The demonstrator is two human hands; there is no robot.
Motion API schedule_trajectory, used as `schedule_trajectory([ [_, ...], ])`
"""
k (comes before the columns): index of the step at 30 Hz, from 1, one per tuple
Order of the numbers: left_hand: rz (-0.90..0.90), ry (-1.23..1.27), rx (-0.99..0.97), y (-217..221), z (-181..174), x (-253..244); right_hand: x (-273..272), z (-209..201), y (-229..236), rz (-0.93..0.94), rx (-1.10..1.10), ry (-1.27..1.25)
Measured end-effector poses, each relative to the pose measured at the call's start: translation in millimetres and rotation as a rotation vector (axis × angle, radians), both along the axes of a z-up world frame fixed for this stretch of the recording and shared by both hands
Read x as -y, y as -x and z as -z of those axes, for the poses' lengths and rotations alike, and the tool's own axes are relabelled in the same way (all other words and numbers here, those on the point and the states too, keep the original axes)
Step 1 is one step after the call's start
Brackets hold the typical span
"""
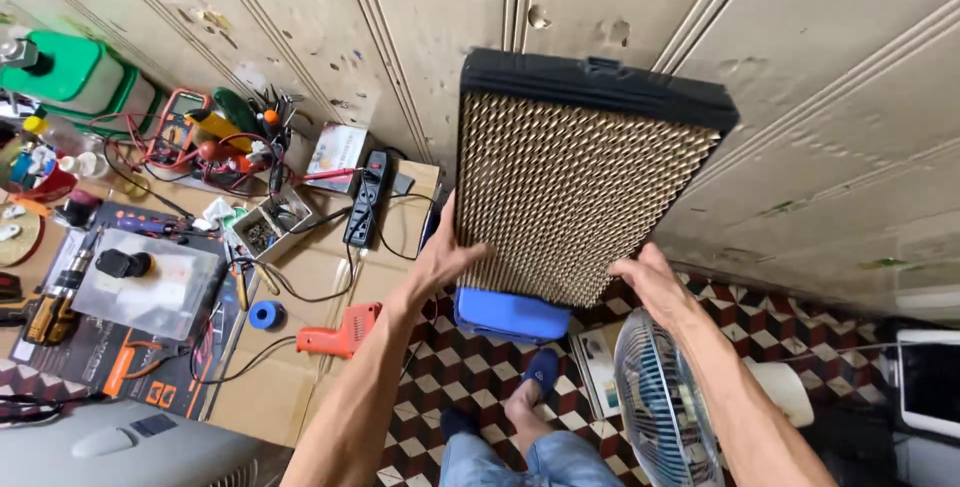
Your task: Disassembling an evaporative air cooler to inspect and clean the cooling pads and water tank.
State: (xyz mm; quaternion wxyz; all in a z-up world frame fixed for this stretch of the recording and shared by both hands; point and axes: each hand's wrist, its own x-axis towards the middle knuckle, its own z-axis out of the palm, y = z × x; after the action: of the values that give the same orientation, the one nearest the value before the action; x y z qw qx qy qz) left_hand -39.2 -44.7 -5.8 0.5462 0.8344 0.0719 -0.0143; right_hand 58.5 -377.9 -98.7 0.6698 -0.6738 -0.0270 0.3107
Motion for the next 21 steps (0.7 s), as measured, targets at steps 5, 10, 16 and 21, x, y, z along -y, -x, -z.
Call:
schedule_trajectory([
  [5, -0.174, 0.077, -0.033, -61.0, 56.2, -12.7, -6.4, 74.9, -43.7, 0.067, 0.08, -0.082],
  [10, -0.189, 0.291, 0.105, -80.7, 132.5, -19.7, -27.1, 82.4, -55.4, 0.186, 0.042, 0.133],
  [16, -0.26, 0.342, -0.022, -94.2, 215.3, -36.6, -50.0, 97.5, -69.9, 0.151, -0.033, 0.164],
  [21, -0.236, 0.349, -0.062, -99.8, 184.0, -37.7, -59.1, 132.7, -81.7, 0.141, -0.069, 0.253],
])
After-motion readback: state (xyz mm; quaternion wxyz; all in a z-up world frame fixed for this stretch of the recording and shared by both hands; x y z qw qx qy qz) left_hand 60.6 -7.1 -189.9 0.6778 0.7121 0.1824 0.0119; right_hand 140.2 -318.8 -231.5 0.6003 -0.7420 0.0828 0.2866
